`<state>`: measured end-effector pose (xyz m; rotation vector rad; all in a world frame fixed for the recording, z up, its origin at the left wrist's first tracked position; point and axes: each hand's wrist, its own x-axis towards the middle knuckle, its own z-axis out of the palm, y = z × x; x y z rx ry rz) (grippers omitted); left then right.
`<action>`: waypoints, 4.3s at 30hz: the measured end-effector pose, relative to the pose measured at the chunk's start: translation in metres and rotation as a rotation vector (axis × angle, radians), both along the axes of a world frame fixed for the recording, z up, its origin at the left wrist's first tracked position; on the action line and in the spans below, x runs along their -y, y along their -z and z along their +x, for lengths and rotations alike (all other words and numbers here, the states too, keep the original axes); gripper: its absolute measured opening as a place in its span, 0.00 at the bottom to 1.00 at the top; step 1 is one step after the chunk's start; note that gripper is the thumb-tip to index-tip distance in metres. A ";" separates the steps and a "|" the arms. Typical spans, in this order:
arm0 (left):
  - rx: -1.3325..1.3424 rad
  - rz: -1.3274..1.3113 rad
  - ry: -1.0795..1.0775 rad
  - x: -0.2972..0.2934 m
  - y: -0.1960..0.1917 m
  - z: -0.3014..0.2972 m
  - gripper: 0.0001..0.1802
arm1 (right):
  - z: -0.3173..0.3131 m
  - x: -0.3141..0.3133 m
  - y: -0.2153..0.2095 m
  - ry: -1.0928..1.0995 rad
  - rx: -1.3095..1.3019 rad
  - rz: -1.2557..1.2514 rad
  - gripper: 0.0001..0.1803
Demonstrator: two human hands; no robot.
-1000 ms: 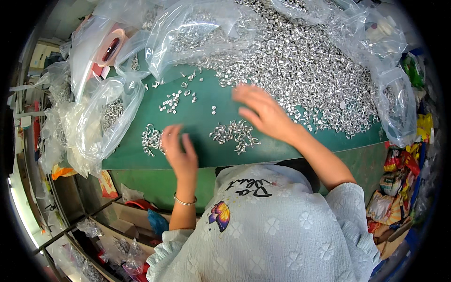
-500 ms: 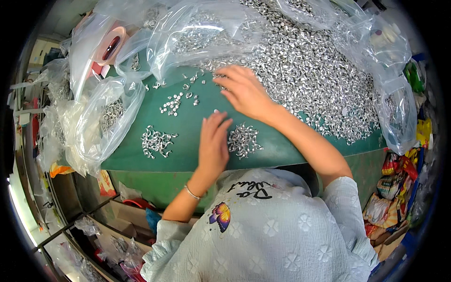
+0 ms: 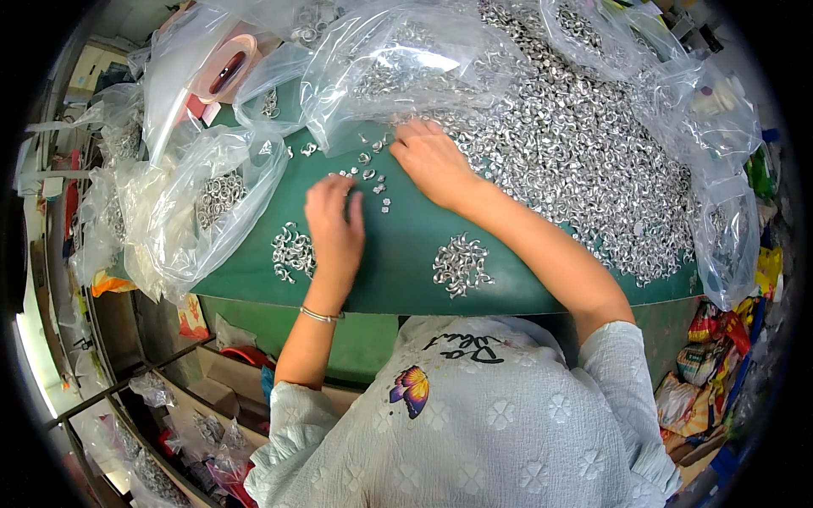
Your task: The person sorts small silver-colored metal components on a green table by hand, picking them from a large pile and arranging them.
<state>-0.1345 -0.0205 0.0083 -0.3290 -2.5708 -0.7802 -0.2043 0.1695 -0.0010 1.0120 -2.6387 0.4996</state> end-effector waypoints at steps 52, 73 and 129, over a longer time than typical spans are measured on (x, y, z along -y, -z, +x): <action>0.316 0.256 0.140 0.004 -0.004 0.043 0.25 | -0.006 0.000 -0.017 0.075 0.222 -0.212 0.07; 0.215 0.080 -0.025 0.014 0.003 0.054 0.21 | 0.020 -0.011 -0.034 0.025 0.174 -0.093 0.10; 0.130 0.065 -0.078 0.038 0.009 -0.025 0.20 | -0.013 0.022 -0.015 0.001 0.250 -0.279 0.08</action>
